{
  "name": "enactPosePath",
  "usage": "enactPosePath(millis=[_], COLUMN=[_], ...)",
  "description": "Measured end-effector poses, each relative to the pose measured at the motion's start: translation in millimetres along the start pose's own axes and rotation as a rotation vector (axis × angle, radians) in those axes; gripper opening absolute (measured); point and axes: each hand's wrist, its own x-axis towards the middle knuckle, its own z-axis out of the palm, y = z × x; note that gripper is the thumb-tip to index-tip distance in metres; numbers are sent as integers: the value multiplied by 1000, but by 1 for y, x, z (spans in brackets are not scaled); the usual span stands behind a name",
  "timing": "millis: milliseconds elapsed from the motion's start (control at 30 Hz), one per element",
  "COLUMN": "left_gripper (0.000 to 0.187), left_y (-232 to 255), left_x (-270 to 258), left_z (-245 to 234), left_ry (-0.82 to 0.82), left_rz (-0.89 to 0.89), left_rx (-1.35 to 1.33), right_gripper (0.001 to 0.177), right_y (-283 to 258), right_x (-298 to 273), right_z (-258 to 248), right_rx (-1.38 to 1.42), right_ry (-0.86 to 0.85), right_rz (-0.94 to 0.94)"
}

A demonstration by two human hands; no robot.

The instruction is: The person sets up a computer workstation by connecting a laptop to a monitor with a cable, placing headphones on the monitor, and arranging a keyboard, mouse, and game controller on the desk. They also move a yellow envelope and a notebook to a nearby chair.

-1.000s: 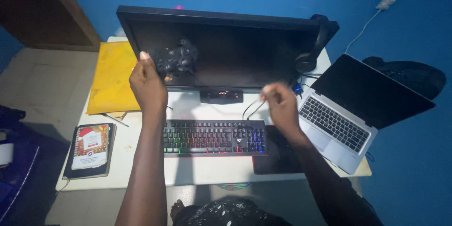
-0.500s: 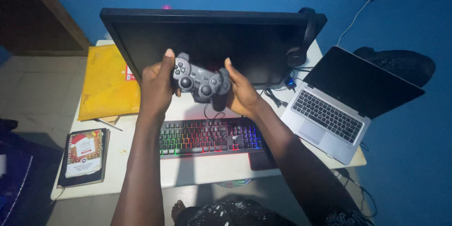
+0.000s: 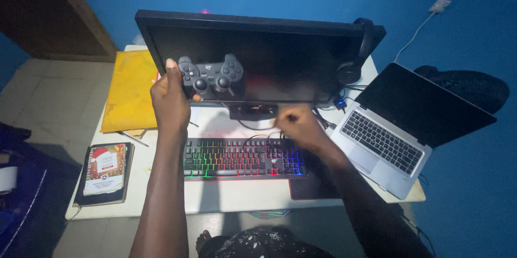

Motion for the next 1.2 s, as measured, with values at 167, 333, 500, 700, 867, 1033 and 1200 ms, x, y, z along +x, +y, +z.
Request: enactPosePath(millis=[167, 333, 500, 700, 867, 1033, 1200], left_gripper=[51, 54, 40, 35, 28, 27, 30], left_y=[3, -5, -20, -36, -32, -24, -31], left_x=[-3, -16, -23, -25, -28, -28, -27], left_z=[10, 27, 34, 27, 37, 41, 38], left_ry=[-124, -108, -274, -413, -563, -537, -405], left_rz=[15, -86, -244, -274, -268, -98, -327], left_rx=[-126, 42, -210, 6, -167, -227, 34], right_gripper=[20, 36, 31, 20, 25, 30, 37], right_y=[-7, -43, -71, -59, -48, -42, -33], right_x=[7, 20, 21, 1, -7, -11, -15], right_z=[13, 4, 8, 21, 23, 26, 15], right_rx=[14, 550, 510, 574, 419, 271, 289], right_ry=[189, 255, 228, 242, 103, 126, 244], right_rz=[-124, 23, 79, 98, 225, 325, 459])
